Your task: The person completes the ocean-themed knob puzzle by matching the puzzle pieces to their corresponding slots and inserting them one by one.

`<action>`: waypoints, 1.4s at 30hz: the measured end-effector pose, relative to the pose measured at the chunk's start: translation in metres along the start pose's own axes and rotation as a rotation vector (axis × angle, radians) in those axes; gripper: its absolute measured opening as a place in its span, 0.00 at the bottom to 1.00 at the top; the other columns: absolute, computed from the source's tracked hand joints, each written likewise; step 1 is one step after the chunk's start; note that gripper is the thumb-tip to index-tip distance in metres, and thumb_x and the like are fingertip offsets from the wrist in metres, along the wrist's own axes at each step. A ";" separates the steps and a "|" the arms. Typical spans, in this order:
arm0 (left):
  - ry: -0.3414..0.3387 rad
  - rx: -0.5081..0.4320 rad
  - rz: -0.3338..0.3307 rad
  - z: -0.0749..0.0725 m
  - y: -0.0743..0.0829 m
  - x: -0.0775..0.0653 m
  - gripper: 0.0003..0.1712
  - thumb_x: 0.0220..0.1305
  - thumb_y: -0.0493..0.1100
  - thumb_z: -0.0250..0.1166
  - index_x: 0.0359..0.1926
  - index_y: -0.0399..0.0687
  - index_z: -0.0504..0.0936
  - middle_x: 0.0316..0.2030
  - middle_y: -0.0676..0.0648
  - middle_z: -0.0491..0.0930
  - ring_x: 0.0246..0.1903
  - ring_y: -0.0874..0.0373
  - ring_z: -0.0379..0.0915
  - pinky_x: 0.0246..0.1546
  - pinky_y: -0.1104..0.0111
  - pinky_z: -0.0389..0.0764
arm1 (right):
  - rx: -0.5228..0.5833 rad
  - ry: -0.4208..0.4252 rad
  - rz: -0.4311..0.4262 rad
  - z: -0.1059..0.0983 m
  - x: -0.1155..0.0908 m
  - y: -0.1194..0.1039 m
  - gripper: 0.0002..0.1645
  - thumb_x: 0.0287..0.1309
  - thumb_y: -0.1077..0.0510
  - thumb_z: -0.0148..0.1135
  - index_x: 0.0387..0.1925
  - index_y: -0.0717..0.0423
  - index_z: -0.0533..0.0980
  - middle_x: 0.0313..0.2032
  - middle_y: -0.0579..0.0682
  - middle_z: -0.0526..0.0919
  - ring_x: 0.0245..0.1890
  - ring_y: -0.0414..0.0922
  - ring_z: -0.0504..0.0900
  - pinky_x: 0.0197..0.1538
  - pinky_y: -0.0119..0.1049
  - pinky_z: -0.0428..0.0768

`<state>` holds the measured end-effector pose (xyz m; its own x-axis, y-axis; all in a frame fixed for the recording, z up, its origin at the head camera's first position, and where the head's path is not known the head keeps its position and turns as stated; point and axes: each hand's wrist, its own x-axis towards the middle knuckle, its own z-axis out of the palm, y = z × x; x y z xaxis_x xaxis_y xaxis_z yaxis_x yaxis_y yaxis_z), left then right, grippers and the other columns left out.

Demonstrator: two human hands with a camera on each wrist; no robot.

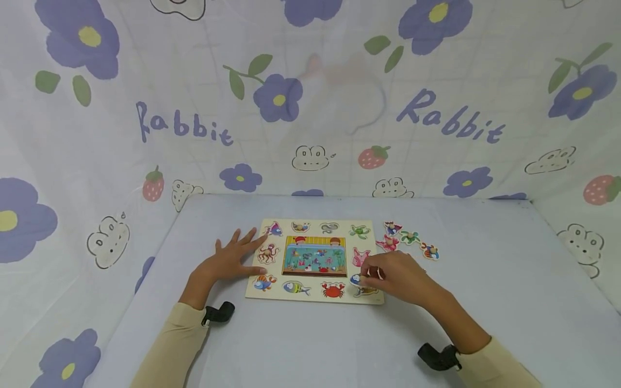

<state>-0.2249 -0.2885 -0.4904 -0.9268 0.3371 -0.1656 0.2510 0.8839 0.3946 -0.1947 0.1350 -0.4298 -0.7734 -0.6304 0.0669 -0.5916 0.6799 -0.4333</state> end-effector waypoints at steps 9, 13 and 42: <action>0.002 -0.014 0.002 0.001 -0.001 -0.001 0.56 0.58 0.71 0.68 0.80 0.59 0.55 0.80 0.39 0.45 0.77 0.29 0.30 0.63 0.23 0.32 | -0.023 0.001 -0.011 0.005 0.013 -0.014 0.07 0.58 0.48 0.75 0.33 0.41 0.82 0.22 0.32 0.74 0.25 0.34 0.71 0.27 0.31 0.72; -0.001 -0.015 -0.002 0.001 -0.001 -0.001 0.56 0.58 0.72 0.68 0.80 0.60 0.55 0.80 0.40 0.45 0.77 0.30 0.29 0.63 0.23 0.31 | -0.035 0.015 -0.026 0.009 0.020 -0.020 0.07 0.58 0.47 0.75 0.33 0.40 0.82 0.21 0.33 0.74 0.23 0.34 0.71 0.27 0.30 0.71; -0.012 0.011 -0.014 -0.001 -0.001 0.001 0.56 0.58 0.73 0.67 0.80 0.62 0.54 0.81 0.42 0.44 0.77 0.32 0.28 0.64 0.24 0.31 | -0.016 0.021 -0.055 0.048 0.062 -0.063 0.09 0.60 0.46 0.73 0.34 0.44 0.84 0.19 0.34 0.73 0.24 0.36 0.71 0.26 0.30 0.70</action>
<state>-0.2260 -0.2892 -0.4900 -0.9268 0.3283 -0.1823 0.2408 0.8921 0.3822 -0.1946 0.0351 -0.4416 -0.7440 -0.6591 0.1096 -0.6370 0.6502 -0.4141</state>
